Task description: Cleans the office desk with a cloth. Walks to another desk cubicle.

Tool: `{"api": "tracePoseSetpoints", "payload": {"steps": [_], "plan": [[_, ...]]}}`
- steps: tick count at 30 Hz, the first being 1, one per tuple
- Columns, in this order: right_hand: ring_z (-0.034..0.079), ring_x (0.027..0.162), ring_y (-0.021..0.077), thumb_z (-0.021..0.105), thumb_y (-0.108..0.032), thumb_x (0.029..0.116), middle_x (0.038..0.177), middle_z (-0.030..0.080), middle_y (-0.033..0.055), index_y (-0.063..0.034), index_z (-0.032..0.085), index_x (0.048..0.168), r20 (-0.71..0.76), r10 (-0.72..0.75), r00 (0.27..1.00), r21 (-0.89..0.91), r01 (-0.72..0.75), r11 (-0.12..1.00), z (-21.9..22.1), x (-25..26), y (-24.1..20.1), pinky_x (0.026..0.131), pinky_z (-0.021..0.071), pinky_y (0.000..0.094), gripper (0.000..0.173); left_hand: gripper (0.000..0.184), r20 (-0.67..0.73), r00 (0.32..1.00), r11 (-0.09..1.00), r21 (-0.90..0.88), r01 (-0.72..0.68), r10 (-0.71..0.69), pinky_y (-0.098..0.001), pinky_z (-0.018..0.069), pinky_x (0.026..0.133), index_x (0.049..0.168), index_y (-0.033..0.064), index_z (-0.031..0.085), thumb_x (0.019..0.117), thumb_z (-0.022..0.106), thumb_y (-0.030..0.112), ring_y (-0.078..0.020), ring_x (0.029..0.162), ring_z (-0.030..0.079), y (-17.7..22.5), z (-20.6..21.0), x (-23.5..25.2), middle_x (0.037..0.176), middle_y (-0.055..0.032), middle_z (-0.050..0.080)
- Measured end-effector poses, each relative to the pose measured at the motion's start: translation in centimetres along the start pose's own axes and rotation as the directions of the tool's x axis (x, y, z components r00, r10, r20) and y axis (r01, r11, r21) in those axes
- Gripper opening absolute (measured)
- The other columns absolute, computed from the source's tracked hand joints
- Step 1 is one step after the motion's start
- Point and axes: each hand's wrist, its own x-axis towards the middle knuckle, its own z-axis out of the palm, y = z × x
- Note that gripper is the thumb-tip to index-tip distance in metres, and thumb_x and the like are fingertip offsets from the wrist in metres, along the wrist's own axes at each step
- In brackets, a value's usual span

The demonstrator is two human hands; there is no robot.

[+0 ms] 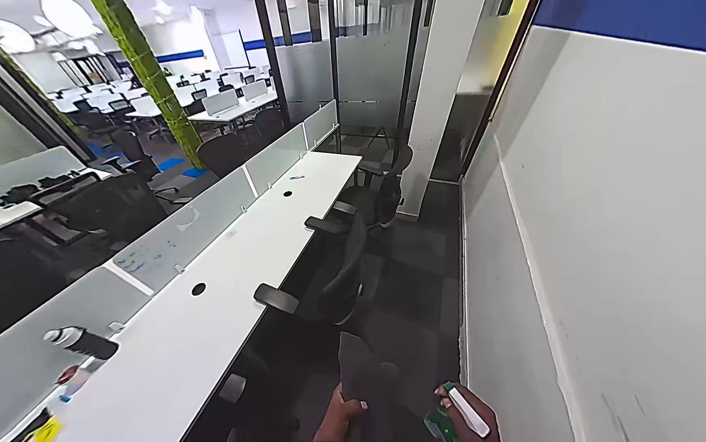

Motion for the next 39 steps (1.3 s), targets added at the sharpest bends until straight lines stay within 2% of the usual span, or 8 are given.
{"api": "tracePoseSetpoints", "payload": {"steps": [4, 8, 13, 19, 26, 29, 33, 39], "plan": [[0.07, 0.087, 0.0043, 0.061, -0.008, 0.0893, 0.094, 0.075, 0.0063, 0.0029, 0.073, 0.1, -0.006, 0.032, 0.999, -0.034, -0.032, 0.999, -1.4, 8.8, 3.5, 0.084, 0.0581, 0.022, 0.02, 0.047, 0.048, 0.999, 0.999, -0.025, 0.027, -0.025, -0.0431, 0.0619, 0.081, 0.127, 0.001, 0.05, 0.0835, 0.064, -0.007, -0.0231, 0.09, 0.074, 1.8, 3.7, 10.1, 0.102, -0.0135, 0.075], [0.07, 0.089, 0.007, 0.061, -0.008, 0.091, 0.098, 0.075, 0.0076, 0.003, 0.073, 0.103, -0.045, 0.028, 0.999, -0.016, -0.028, 0.999, -3.4, 17.9, 5.7, 0.086, 0.0591, 0.0244, 0.02, 0.046, 0.129, 0.989, 0.995, 0.073, 0.069, -0.078, -0.0413, 0.0618, 0.081, 0.127, 0.0013, 0.051, 0.0846, 0.064, -0.007, -0.0207, 0.089, 0.074, 5.7, 8.2, 19.4, 0.102, -0.0111, 0.074], [0.071, 0.094, 0.0051, 0.061, -0.009, 0.091, 0.102, 0.076, 0.0065, 0.0031, 0.072, 0.107, -0.117, 0.041, 0.992, -0.033, -0.046, 0.998, -6.0, 27.1, 8.5, 0.09, 0.0583, 0.0229, 0.023, 0.048, 0.153, 0.985, 0.996, 0.064, 0.066, -0.075, -0.0425, 0.0622, 0.08, 0.127, 0.0015, 0.051, 0.0821, 0.065, -0.009, -0.0232, 0.089, 0.074, 9.6, 13.3, 28.1, 0.103, -0.0133, 0.075], [0.072, 0.097, 0.0082, 0.06, -0.007, 0.0913, 0.103, 0.076, 0.0095, 0.0056, 0.071, 0.109, -0.055, 0.093, 0.994, 0.0, -0.093, 0.996, -9.3, 37.5, 15.2, 0.093, 0.0582, 0.0253, 0.024, 0.05, 0.008, 1.0, 0.998, 0.063, 0.004, -0.004, -0.0438, 0.0623, 0.08, 0.128, 0.0001, 0.051, 0.0812, 0.066, -0.007, -0.0251, 0.09, 0.074, 10.9, 17.0, 37.1, 0.104, -0.0154, 0.074], [0.071, 0.098, 0.0091, 0.062, -0.012, 0.0918, 0.105, 0.075, 0.0088, 0.003, 0.072, 0.109, 0.143, -0.033, 0.989, 0.088, 0.021, 0.996, -12.5, 53.0, 22.6, 0.092, 0.0585, 0.0262, 0.025, 0.051, -0.16, 0.977, 0.99, 0.041, -0.137, 0.142, -0.0434, 0.0622, 0.081, 0.13, -0.0011, 0.051, 0.082, 0.067, -0.009, -0.0256, 0.091, 0.074, 10.8, 23.5, 48.2, 0.106, -0.0168, 0.073], [0.071, 0.099, 0.007, 0.062, -0.02, 0.0939, 0.106, 0.075, 0.0042, -0.0035, 0.073, 0.109, 0.267, -0.154, 0.951, 0.115, 0.127, 0.985, -12.9, 59.5, 23.9, 0.092, 0.0587, 0.0248, 0.025, 0.049, -0.216, 0.961, 0.984, 0.01, -0.176, 0.174, -0.0436, 0.0623, 0.08, 0.128, -0.0007, 0.052, 0.0824, 0.066, -0.007, -0.0253, 0.09, 0.074, 11.3, 27.0, 51.7, 0.104, -0.0164, 0.074], [0.07, 0.099, 0.007, 0.062, -0.017, 0.0942, 0.107, 0.074, 0.0043, -0.0034, 0.072, 0.111, 0.359, -0.211, 0.909, 0.201, 0.146, 0.969, -12.9, 66.4, 24.0, 0.091, 0.0585, 0.0236, 0.024, 0.047, -0.301, 0.933, 0.978, -0.015, -0.21, 0.196, -0.0446, 0.0627, 0.078, 0.128, -0.0012, 0.053, 0.083, 0.067, -0.004, -0.0265, 0.088, 0.074, 12.5, 29.7, 55.3, 0.103, -0.0178, 0.074], [0.07, 0.098, 0.0069, 0.063, -0.021, 0.0943, 0.106, 0.075, 0.005, -0.0018, 0.072, 0.111, 0.398, -0.195, 0.896, 0.243, 0.103, 0.965, -10.3, 73.5, 26.5, 0.09, 0.0585, 0.024, 0.026, 0.046, -0.447, 0.869, 0.964, -0.05, -0.263, 0.214, -0.044, 0.0629, 0.073, 0.128, 0.0, 0.052, 0.0848, 0.064, -0.005, -0.027, 0.084, 0.074, 15.5, 29.3, 61.1, 0.101, -0.0184, 0.073]]}}
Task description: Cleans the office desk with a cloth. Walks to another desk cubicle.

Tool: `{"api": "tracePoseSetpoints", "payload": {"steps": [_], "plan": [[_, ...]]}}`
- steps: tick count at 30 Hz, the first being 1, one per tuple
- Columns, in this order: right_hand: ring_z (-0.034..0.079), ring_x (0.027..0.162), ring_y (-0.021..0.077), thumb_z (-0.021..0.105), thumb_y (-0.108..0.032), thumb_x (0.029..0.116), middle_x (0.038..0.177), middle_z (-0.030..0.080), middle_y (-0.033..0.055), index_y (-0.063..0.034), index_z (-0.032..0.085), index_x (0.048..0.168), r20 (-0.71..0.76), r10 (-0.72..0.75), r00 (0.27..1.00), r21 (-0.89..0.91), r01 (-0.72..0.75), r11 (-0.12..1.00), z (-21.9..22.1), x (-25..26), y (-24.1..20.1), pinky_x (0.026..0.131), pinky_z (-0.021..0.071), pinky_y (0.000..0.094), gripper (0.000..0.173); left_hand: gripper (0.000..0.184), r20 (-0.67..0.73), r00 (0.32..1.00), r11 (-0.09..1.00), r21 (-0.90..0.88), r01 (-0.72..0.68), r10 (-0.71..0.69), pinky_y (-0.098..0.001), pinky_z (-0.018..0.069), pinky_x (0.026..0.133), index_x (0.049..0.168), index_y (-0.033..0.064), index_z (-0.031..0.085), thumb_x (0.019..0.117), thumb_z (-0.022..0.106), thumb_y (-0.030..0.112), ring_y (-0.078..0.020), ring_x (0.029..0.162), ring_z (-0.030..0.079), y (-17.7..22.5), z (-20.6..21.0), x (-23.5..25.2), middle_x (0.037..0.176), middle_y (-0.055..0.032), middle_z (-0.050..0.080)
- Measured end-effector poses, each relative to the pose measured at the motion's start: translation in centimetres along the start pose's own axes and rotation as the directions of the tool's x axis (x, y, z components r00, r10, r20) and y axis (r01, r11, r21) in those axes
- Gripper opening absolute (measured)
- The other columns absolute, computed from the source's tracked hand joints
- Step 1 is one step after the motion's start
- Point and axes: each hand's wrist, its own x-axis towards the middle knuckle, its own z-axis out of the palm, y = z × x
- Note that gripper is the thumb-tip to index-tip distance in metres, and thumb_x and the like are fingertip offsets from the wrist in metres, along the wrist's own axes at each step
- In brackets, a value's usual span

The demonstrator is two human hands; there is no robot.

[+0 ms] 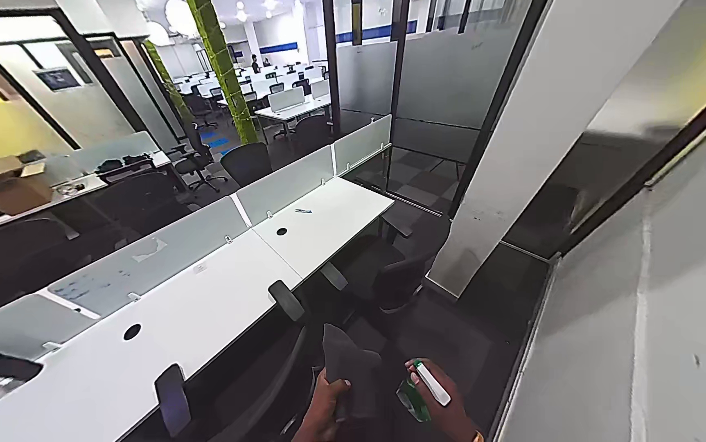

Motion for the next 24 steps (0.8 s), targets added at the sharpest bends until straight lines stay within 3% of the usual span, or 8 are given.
{"api": "tracePoseSetpoints", "payload": {"steps": [6, 11, 18, 22, 24], "plan": [[0.071, 0.097, 0.0069, 0.064, -0.02, 0.0945, 0.107, 0.075, 0.0048, -0.0021, 0.073, 0.111, 0.101, 0.067, 0.993, 0.011, -0.068, 0.998, 2.1, 7.9, 4.4, 0.09, 0.0589, 0.0241, 0.026, 0.04, -0.15, 0.988, 1.0, -0.021, -0.023, 0.02, -0.0428, 0.0628, 0.071, 0.128, 0.0001, 0.053, 0.0887, 0.06, -0.006, -0.0263, 0.083, 0.073, 4.0, -0.1, 9.5, 0.101, -0.0181, 0.073], [0.071, 0.098, 0.0077, 0.065, -0.019, 0.093, 0.107, 0.075, 0.0057, -0.0016, 0.073, 0.111, 0.195, 0.107, 0.975, -0.021, -0.105, 0.994, 5.7, 16.8, 8.3, 0.091, 0.0591, 0.0249, 0.026, 0.041, -0.212, 0.977, 0.996, -0.083, -0.042, 0.024, -0.0441, 0.0624, 0.074, 0.131, 0.0001, 0.052, 0.0908, 0.057, -0.006, -0.0274, 0.087, 0.073, 7.7, -2.5, 22.0, 0.105, -0.0188, 0.072], [0.07, 0.103, 0.011, 0.065, -0.019, 0.095, 0.112, 0.073, 0.007, -0.0023, 0.072, 0.114, 0.34, 0.082, 0.937, -0.03, -0.076, 0.997, 11.0, 29.4, 10.0, 0.095, 0.0584, 0.0274, 0.026, 0.049, -0.324, 0.945, 0.989, -0.126, -0.084, 0.039, -0.0452, 0.0612, 0.071, 0.134, 0.0009, 0.049, 0.0863, 0.055, -0.01, -0.027, 0.087, 0.071, 14.5, -7.3, 38.1, 0.107, -0.0185, 0.069], [0.069, 0.106, 0.0118, 0.066, -0.02, 0.0957, 0.115, 0.073, 0.0064, -0.0041, 0.072, 0.115, 0.391, 0.061, 0.918, -0.001, -0.066, 0.998, 13.2, 34.2, 11.1, 0.096, 0.0583, 0.0286, 0.026, 0.045, -0.358, 0.929, 0.967, -0.193, -0.167, 0.089, -0.0439, 0.0627, 0.067, 0.134, 0.0042, 0.046, 0.0903, 0.052, -0.003, -0.0252, 0.083, 0.073, 19.3, -11.1, 42.7, 0.101, -0.0154, 0.071], [0.069, 0.106, 0.0127, 0.066, -0.02, 0.0966, 0.115, 0.072, 0.0066, -0.0044, 0.071, 0.115, 0.436, 0.051, 0.898, 0.03, -0.071, 0.997, 14.0, 36.1, 11.8, 0.096, 0.0587, 0.0297, 0.025, 0.042, -0.462, 0.884, 0.976, -0.15, -0.157, 0.072, -0.0466, 0.0621, 0.075, 0.139, 0.0047, 0.047, 0.0986, 0.054, 0.008, -0.0271, 0.091, 0.072, 19.6, -14.7, 45.3, 0.11, -0.018, 0.07]]}}
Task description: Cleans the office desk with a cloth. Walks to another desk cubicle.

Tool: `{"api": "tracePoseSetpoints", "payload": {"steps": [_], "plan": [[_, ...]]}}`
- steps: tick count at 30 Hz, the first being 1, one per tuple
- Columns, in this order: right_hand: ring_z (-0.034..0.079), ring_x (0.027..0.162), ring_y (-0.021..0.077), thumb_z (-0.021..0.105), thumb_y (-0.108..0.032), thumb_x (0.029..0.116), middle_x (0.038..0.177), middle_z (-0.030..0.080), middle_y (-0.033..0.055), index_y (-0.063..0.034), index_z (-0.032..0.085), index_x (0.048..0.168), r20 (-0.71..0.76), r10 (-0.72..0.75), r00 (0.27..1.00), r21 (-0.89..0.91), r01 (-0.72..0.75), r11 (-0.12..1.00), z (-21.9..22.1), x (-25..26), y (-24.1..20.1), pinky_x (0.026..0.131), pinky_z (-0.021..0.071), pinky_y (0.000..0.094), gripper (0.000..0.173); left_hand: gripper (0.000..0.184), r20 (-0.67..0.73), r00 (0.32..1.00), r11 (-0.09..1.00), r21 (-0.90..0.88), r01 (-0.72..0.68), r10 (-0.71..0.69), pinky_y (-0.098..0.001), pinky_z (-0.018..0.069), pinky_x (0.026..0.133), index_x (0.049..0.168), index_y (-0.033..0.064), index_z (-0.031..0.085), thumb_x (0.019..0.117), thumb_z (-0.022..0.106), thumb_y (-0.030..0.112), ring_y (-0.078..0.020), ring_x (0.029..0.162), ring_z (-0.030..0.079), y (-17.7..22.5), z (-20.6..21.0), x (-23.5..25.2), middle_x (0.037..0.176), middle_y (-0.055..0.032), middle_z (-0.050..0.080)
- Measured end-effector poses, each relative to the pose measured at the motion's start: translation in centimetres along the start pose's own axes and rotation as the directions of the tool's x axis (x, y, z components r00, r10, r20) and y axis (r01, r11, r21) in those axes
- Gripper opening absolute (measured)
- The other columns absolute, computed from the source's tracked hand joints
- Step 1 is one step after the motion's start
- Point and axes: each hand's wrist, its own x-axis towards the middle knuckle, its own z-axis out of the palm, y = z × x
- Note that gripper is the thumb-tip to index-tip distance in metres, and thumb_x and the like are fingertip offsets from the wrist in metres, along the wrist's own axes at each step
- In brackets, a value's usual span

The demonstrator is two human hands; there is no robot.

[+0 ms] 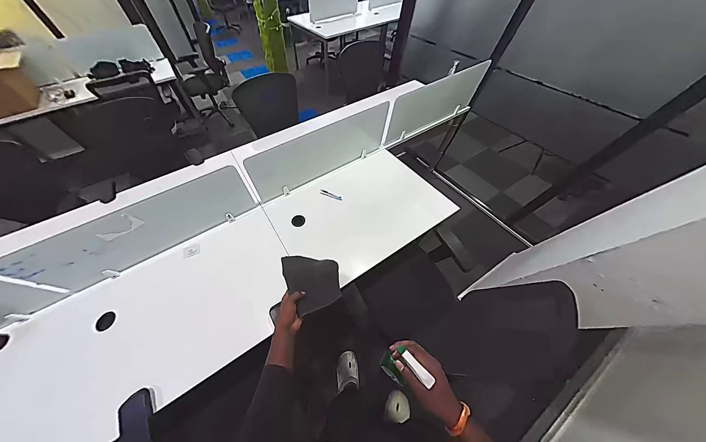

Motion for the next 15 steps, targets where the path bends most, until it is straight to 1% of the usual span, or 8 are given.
{"api": "tracePoseSetpoints", "payload": {"steps": [2, 3, 4, 6, 9, 12, 13, 15], "plan": [[0.069, 0.104, 0.0121, 0.065, -0.022, 0.0974, 0.114, 0.072, 0.0062, -0.0049, 0.071, 0.116, 0.066, 0.009, 0.998, 0.013, -0.01, 1.0, -0.2, 2.1, 0.4, 0.094, 0.0587, 0.029, 0.026, 0.049, -0.259, 0.966, 0.989, 0.149, 0.025, 0.015, -0.05, 0.0573, 0.084, 0.146, 0.0009, 0.047, 0.1022, 0.059, 0.019, -0.0316, 0.101, 0.066, -0.9, -2.3, 3.1, 0.122, -0.0238, 0.065], [0.069, 0.104, 0.0116, 0.065, -0.022, 0.097, 0.114, 0.072, 0.0064, -0.0045, 0.071, 0.116, 0.095, 0.008, 0.995, 0.014, -0.01, 1.0, -0.4, 3.3, 0.5, 0.094, 0.0585, 0.0284, 0.026, 0.054, -0.376, 0.925, 0.967, 0.25, 0.049, 0.05, -0.0492, 0.0533, 0.081, 0.147, -0.0017, 0.046, 0.1014, 0.062, 0.021, -0.0326, 0.098, 0.062, -1.4, -2.9, 3.5, 0.121, -0.026, 0.063], [0.069, 0.104, 0.0111, 0.066, -0.022, 0.0967, 0.114, 0.072, 0.0067, -0.0041, 0.071, 0.116, 0.119, 0.01, 0.993, 0.01, -0.011, 1.0, -0.7, 4.3, 0.4, 0.094, 0.0581, 0.0278, 0.027, 0.058, -0.408, 0.908, 0.936, 0.348, 0.058, 0.096, -0.0509, 0.0531, 0.089, 0.148, -0.0047, 0.044, 0.0997, 0.065, 0.02, -0.0353, 0.107, 0.063, -1.7, -3.0, 2.8, 0.126, -0.0281, 0.063], [0.068, 0.106, 0.0115, 0.066, -0.021, 0.0965, 0.116, 0.072, 0.0077, -0.0033, 0.071, 0.117, 0.142, -0.006, 0.99, 0.022, 0.003, 1.0, -0.9, 6.1, 0.4, 0.095, 0.0579, 0.028, 0.027, 0.061, -0.249, 0.951, 0.822, 0.57, -0.01, 0.184, -0.0533, 0.0497, 0.105, 0.145, -0.0096, 0.045, 0.0945, 0.07, 0.013, -0.0396, 0.124, 0.06, -2.5, -2.6, 0.2, 0.135, -0.0303, 0.059], [0.068, 0.107, 0.0115, 0.066, -0.019, 0.0959, 0.117, 0.071, 0.008, -0.0033, 0.071, 0.117, 0.148, -0.045, 0.988, 0.046, 0.039, 0.998, -0.9, 8.3, 0.9, 0.096, 0.0575, 0.0277, 0.027, 0.062, 0.214, 0.973, 0.635, 0.741, -0.22, 0.088, -0.0496, 0.0527, 0.105, 0.141, -0.0011, 0.055, 0.0855, 0.079, 0.014, -0.0318, 0.124, 0.063, -5.0, 0.0, -4.6, 0.138, -0.021, 0.062], [0.068, 0.11, 0.0132, 0.067, -0.017, 0.096, 0.118, 0.071, 0.0088, -0.003, 0.071, 0.116, 0.189, -0.095, 0.977, 0.087, 0.08, 0.993, -0.5, 10.0, 1.3, 0.099, 0.057, 0.0291, 0.026, 0.08, 0.568, 0.823, 0.586, 0.659, -0.471, 0.022, -0.0444, 0.0429, 0.118, 0.15, 0.0062, 0.049, 0.0796, 0.085, 0.017, -0.0212, 0.142, 0.05, -7.2, 4.5, -8.9, 0.154, -0.0113, 0.051], [0.067, 0.112, 0.0137, 0.067, -0.017, 0.0963, 0.119, 0.071, 0.009, -0.003, 0.072, 0.116, 0.216, -0.111, 0.97, 0.105, 0.09, 0.99, -0.4, 10.3, 1.4, 0.1, 0.0566, 0.0299, 0.025, 0.085, 0.625, 0.78, 0.594, 0.615, -0.518, 0.033, -0.0432, 0.0423, 0.119, 0.151, 0.0058, 0.047, 0.0775, 0.088, 0.017, -0.0196, 0.143, 0.048, -7.6, 6.1, -10.1, 0.155, -0.0109, 0.05], [0.067, 0.114, 0.0139, 0.066, -0.019, 0.097, 0.118, 0.071, 0.0083, -0.0037, 0.072, 0.116, 0.287, -0.141, 0.947, 0.133, 0.106, 0.985, 0.0, 10.8, 1.4, 0.102, 0.0558, 0.0306, 0.025, 0.083, 0.693, 0.712, 0.613, 0.517, -0.597, 0.11, -0.04, 0.0476, 0.114, 0.145, 0.0027, 0.051, 0.074, 0.09, 0.017, -0.017, 0.133, 0.057, -8.2, 8.5, -11.3, 0.143, -0.0112, 0.06]]}}
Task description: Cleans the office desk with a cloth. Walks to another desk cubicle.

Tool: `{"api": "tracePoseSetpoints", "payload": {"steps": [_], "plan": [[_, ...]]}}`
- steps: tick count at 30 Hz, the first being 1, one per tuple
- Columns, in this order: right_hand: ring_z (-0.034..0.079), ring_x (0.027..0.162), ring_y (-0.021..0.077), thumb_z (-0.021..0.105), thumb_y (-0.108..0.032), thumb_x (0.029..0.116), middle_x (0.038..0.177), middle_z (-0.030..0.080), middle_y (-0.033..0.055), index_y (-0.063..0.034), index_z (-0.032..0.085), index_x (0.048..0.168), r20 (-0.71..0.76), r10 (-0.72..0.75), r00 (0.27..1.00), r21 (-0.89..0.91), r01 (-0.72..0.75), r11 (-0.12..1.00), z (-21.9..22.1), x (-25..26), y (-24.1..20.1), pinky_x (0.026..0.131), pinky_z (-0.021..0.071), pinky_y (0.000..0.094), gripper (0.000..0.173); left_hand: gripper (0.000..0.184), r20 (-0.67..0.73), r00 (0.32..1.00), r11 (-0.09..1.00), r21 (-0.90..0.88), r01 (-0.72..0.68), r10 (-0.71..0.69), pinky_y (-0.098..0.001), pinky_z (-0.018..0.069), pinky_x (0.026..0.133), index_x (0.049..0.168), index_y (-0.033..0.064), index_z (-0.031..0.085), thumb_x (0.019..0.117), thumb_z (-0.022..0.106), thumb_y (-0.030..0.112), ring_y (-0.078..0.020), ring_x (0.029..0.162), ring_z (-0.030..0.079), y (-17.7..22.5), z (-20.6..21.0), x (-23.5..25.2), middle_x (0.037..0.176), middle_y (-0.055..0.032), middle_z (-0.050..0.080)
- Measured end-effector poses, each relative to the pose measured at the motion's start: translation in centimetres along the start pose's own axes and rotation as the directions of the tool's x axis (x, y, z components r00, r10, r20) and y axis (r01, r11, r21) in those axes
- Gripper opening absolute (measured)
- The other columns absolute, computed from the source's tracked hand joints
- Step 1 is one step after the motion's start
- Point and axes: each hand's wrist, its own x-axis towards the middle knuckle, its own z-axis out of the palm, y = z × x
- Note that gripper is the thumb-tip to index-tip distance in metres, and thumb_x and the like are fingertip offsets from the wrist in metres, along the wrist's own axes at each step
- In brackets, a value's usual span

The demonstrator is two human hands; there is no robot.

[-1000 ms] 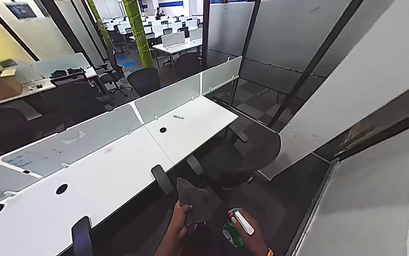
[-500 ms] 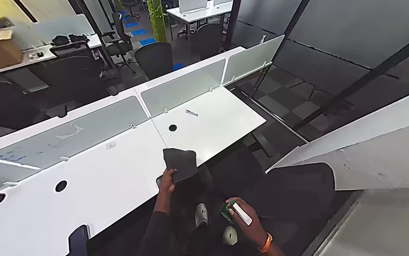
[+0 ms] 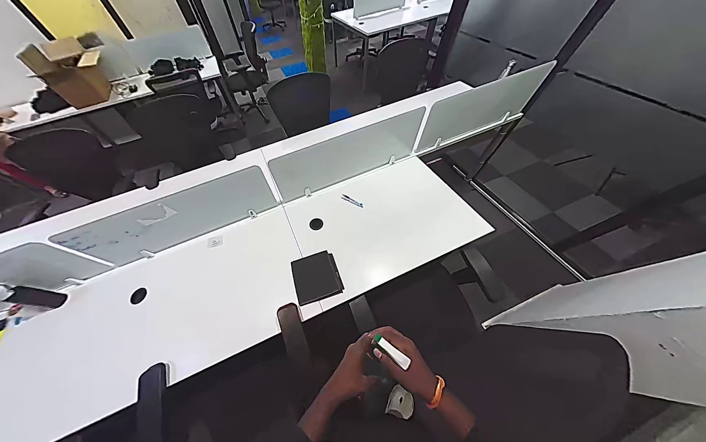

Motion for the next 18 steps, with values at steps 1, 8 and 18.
{"api": "tracePoseSetpoints", "payload": {"steps": [1, 8, 18], "plan": [[0.067, 0.114, 0.014, 0.066, -0.02, 0.0977, 0.117, 0.072, 0.0081, -0.0039, 0.072, 0.115, 0.036, -0.023, 0.999, 0.014, 0.023, 1.0, 0.1, 0.3, 0.0, 0.102, 0.0557, 0.031, 0.025, 0.075, -0.027, 0.998, 0.999, 0.0, -0.052, 0.052, -0.0395, 0.0499, 0.111, 0.139, 0.0025, 0.057, 0.0742, 0.091, 0.019, -0.0156, 0.126, 0.061, 0.2, 0.5, 0.4, 0.134, -0.0096, 0.066], [0.054, 0.138, 0.0206, 0.073, -0.021, 0.0942, 0.142, 0.062, 0.0138, -0.0025, 0.063, 0.136, 0.214, -0.095, 0.972, 0.065, 0.083, 0.994, -0.9, 1.9, -1.1, 0.119, 0.0447, 0.0377, 0.047, 0.05, -0.122, 0.992, 0.991, 0.131, -0.012, 0.028, -0.0431, 0.0542, 0.103, 0.119, 0.0016, 0.07, 0.0804, 0.085, 0.029, -0.0191, 0.11, 0.069, 1.6, -1.8, 2.1, 0.114, -0.0116, 0.074], [0.037, 0.151, 0.0309, 0.066, -0.049, 0.0952, 0.163, 0.041, 0.0089, -0.0186, 0.05, 0.152, 0.124, 0.718, 0.685, -0.771, -0.389, 0.504, -9.2, -3.0, 2.1, 0.121, 0.0293, 0.0584, 0.067, 0.063, -0.861, 0.446, 0.944, -0.105, 0.313, -0.244, -0.0495, 0.0534, 0.104, 0.133, -0.0064, 0.058, 0.0833, 0.086, 0.021, -0.0304, 0.116, 0.067, -1.7, -16.0, 3.5, 0.124, -0.0237, 0.068]]}}
